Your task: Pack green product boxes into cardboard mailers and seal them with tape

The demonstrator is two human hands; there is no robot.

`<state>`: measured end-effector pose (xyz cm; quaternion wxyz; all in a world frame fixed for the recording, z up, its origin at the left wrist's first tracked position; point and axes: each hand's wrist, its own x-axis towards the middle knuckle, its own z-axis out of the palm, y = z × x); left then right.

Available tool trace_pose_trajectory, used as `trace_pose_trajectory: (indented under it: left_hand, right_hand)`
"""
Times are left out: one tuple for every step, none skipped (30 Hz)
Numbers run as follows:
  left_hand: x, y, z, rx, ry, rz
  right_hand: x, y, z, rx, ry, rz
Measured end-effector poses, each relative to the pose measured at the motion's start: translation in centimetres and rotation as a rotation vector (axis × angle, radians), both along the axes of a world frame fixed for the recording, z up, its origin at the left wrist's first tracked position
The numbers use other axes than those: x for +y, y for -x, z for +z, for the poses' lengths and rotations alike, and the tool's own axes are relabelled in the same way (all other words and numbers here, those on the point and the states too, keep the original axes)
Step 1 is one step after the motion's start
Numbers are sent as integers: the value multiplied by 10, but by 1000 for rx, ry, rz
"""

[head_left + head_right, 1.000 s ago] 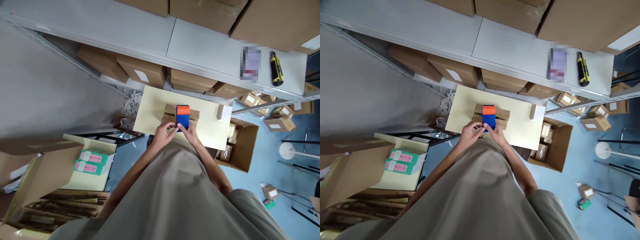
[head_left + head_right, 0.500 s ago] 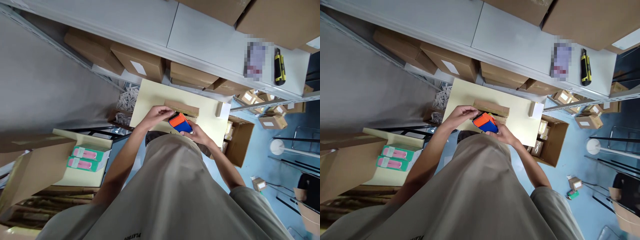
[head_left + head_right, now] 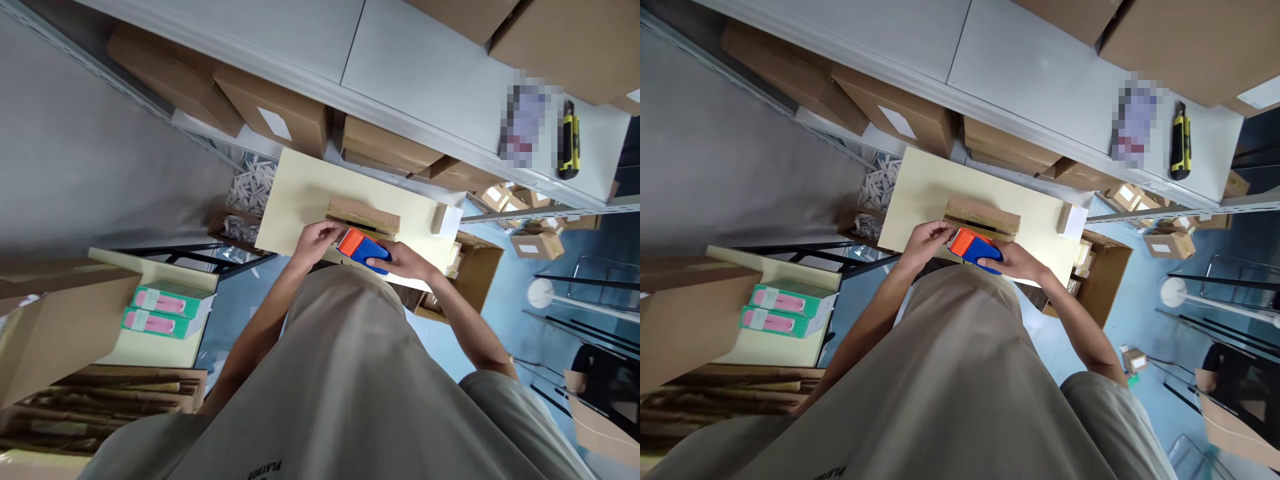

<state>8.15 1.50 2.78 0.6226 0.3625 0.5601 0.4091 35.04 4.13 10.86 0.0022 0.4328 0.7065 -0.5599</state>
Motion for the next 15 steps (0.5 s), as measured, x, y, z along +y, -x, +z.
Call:
trace_pose_trajectory:
  left_hand:
    - [-2, 0, -2, -9, 14, 24]
    - [-3, 2, -4, -15, 23, 49]
    - [-3, 5, -6, -17, 26, 82]
    - [-2, 9, -8, -12, 24, 123]
    - [1, 15, -10, -1, 19, 168]
    - [5, 21, -13, 12, 15, 207]
    - [9, 27, -16, 21, 14, 236]
    - [13, 32, -20, 24, 16, 249]
    - [18, 37, -24, 19, 19, 254]
    - [22, 39, -29, 9, 23, 256]
    - [25, 41, -33, -1, 28, 261]
    - [28, 41, -38, -7, 33, 271]
    - [30, 41, -43, -7, 39, 282]
    - [32, 40, -49, 0, 48, 292]
    - [33, 39, -54, 11, 58, 300]
  right_hand:
    - [4, -1, 5, -10, 27, 29]
    - [9, -3, 10, -21, 59, 56]
    - [15, -6, 15, -33, 93, 78]
    - [21, -9, 21, -47, 129, 95]
    - [27, -13, 26, -62, 162, 102]
    - [33, -16, 30, -78, 193, 100]
    - [40, -19, 34, -92, 221, 93]
    - [47, -22, 37, -103, 247, 84]
    - [54, -23, 39, -111, 270, 80]
    - [60, -23, 39, -117, 290, 82]
    - [67, -22, 38, -122, 301, 87]
    - [73, -20, 36, -129, 308, 99]
    - [78, -18, 32, -142, 312, 112]
    - [83, -15, 27, -161, 312, 123]
    - [87, -12, 21, -184, 313, 134]
